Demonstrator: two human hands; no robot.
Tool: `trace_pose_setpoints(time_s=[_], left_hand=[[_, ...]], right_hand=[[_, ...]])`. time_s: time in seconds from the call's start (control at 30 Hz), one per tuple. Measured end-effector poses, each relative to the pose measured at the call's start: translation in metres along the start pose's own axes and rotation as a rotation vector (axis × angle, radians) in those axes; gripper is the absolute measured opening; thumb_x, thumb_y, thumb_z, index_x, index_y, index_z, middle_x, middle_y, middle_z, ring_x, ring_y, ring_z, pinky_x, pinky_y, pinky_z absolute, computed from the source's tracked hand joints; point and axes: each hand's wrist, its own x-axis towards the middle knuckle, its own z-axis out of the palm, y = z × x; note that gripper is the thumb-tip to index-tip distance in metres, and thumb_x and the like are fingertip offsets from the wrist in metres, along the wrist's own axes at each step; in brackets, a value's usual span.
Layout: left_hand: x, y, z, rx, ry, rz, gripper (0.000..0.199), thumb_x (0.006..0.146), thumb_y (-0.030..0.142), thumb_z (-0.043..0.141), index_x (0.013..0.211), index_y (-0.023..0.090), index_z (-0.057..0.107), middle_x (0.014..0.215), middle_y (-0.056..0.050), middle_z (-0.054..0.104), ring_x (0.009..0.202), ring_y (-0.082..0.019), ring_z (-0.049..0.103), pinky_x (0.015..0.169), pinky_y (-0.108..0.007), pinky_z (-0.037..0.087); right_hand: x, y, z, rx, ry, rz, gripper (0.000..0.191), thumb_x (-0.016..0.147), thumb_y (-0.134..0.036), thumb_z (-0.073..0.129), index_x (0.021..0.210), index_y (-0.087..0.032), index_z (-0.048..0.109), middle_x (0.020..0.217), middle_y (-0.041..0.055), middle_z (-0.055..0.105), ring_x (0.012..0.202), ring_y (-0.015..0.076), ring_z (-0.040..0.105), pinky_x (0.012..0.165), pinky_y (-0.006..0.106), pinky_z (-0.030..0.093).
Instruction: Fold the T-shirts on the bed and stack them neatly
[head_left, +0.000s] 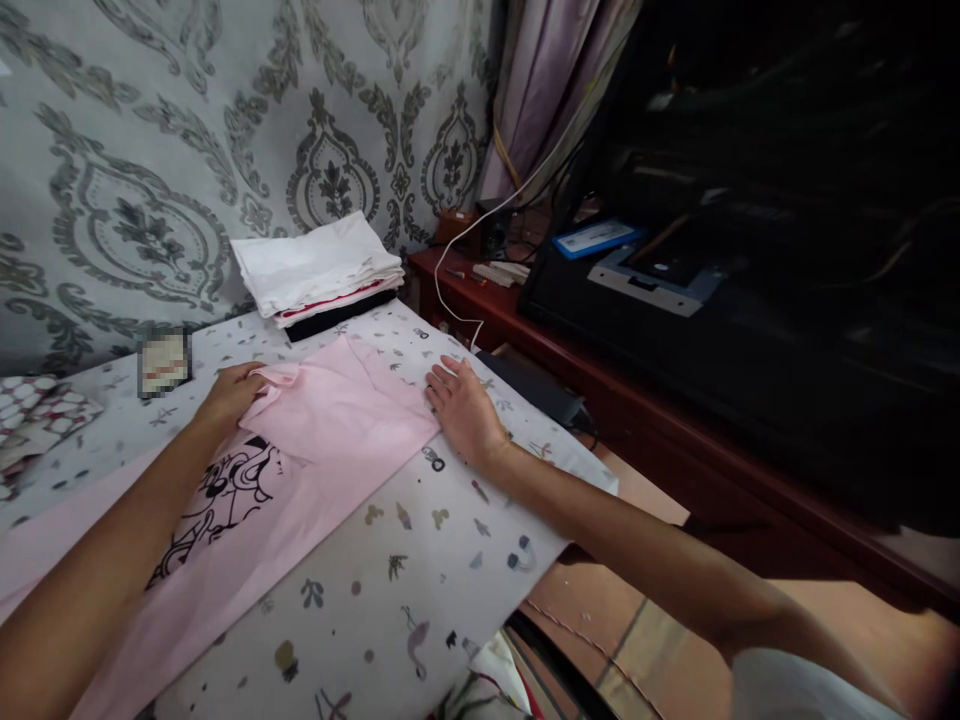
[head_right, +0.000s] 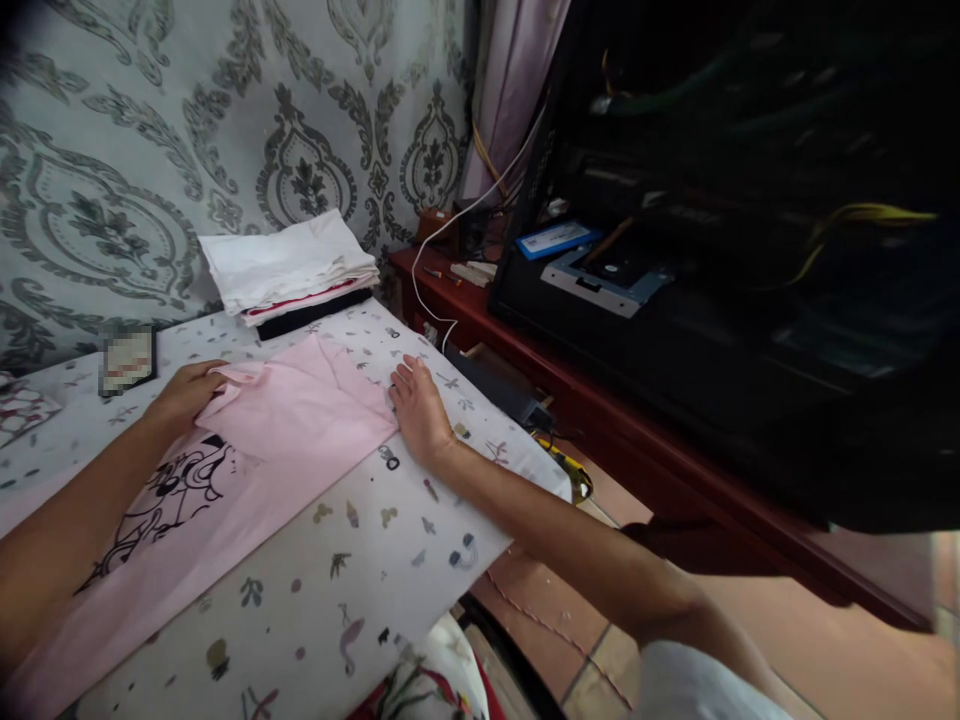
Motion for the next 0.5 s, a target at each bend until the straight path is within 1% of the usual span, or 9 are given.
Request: trace_pose_setpoints(time_s=[0.13, 0.33, 0.5], left_hand=[[0.000, -0.006, 0.000, -0.061, -0.005, -0.041, 0.046, 0.052, 0.031, 0.061, 0.093, 0.013, 0.070, 0.064, 0.002, 0.062, 0.059, -0.015, 0.053, 0.049, -0.021, 0.036], [0.000, -0.015, 0.001, -0.121, 0.017, -0.028, 0.043, 0.055, 0.026, 0.063, 0.096, 0.013, 0.071, 0.062, 0.004, 0.060, 0.059, -0.014, 0.050, 0.051, -0.022, 0.035], [-0.002, -0.015, 0.002, -0.116, 0.019, 0.000, 0.039, 0.055, 0.028, 0.063, 0.090, 0.014, 0.071, 0.063, 0.003, 0.059, 0.059, -0.014, 0.050, 0.051, -0.021, 0.034]], right_hand=[[0.006, 0.002, 0.003, 0.036, 0.021, 0.016, 0.038, 0.099, -0.053, 0.039, 0.127, -0.030, 0.053, 0.154, 0.0059, 0.045, 0.145, 0.0202, 0.041, 0.122, 0.045, 0.031], [0.007, 0.003, 0.002, 0.037, -0.004, 0.006, 0.038, 0.098, -0.054, 0.043, 0.124, -0.028, 0.054, 0.147, 0.0083, 0.051, 0.145, 0.0212, 0.041, 0.121, 0.045, 0.032], [0.004, 0.001, 0.004, 0.062, 0.013, 0.010, 0.035, 0.099, -0.053, 0.043, 0.118, -0.027, 0.056, 0.143, 0.0081, 0.053, 0.142, 0.0200, 0.044, 0.121, 0.043, 0.033]])
